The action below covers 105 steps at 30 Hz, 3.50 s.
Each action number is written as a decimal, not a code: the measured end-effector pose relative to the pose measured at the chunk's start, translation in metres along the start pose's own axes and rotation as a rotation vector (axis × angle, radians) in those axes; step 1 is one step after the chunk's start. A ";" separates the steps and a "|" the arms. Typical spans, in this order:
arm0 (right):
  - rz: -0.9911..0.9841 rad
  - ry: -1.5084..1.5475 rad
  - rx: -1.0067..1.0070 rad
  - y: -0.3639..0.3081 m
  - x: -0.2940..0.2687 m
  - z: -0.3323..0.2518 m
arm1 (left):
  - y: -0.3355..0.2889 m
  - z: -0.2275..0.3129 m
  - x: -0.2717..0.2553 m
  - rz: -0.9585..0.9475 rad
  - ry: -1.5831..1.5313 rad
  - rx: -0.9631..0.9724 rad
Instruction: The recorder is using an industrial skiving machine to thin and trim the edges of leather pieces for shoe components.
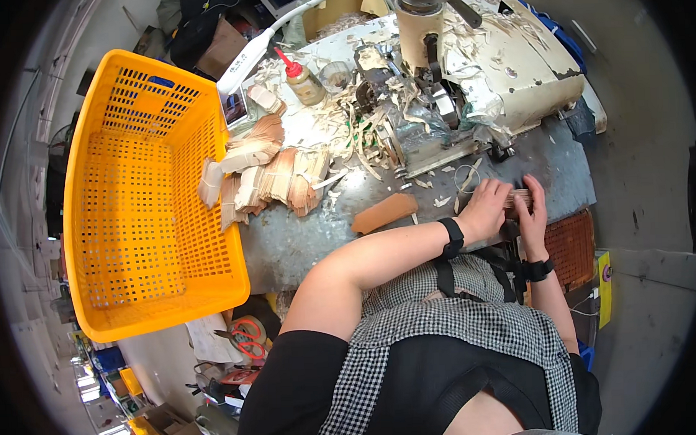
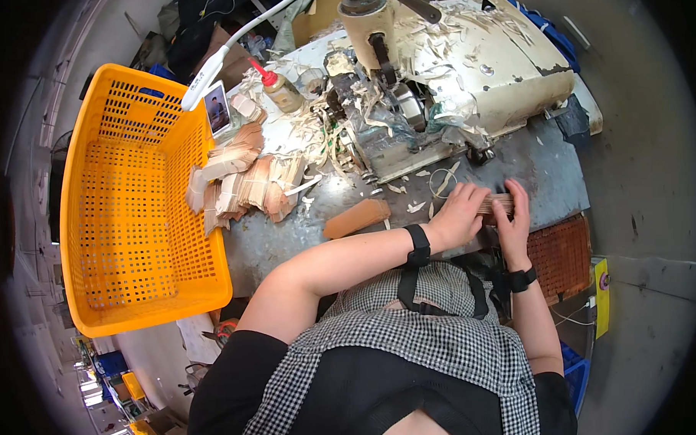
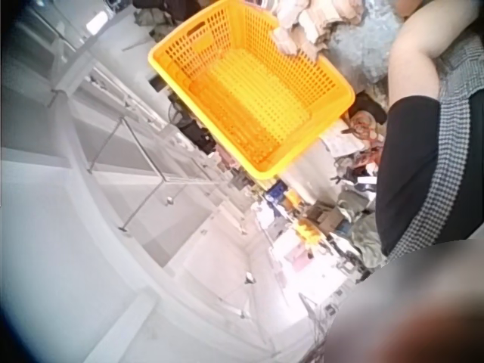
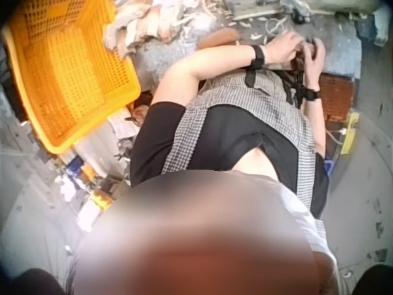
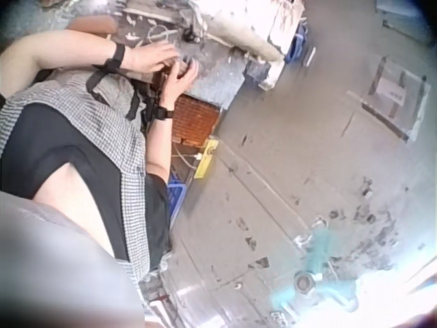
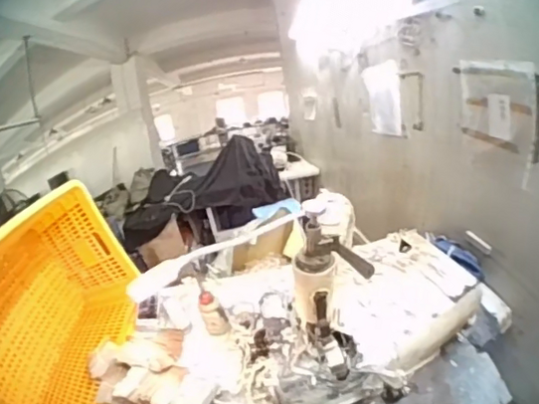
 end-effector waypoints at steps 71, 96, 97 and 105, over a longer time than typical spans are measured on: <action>-0.390 0.080 -0.136 0.010 0.019 -0.098 | 0.013 0.280 0.038 -0.347 -0.713 0.756; -0.287 0.007 -0.103 0.009 0.008 -0.105 | -0.047 -0.002 -0.317 0.105 0.270 -0.189; -0.296 -0.009 -0.105 0.009 0.009 -0.107 | -0.053 -0.035 -0.327 0.222 0.274 -0.310; -0.288 -0.062 -0.133 0.011 0.016 -0.127 | -0.032 -0.169 -0.303 0.299 0.443 -0.453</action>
Point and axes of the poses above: each hand's wrist, its own y-axis towards the middle knuckle, its own x-axis out of the palm, z = x × y, the point moved 2 cm from there along y, towards the middle knuckle, and after that the axes turned 8 degrees about -z, right-handed, at the moved point
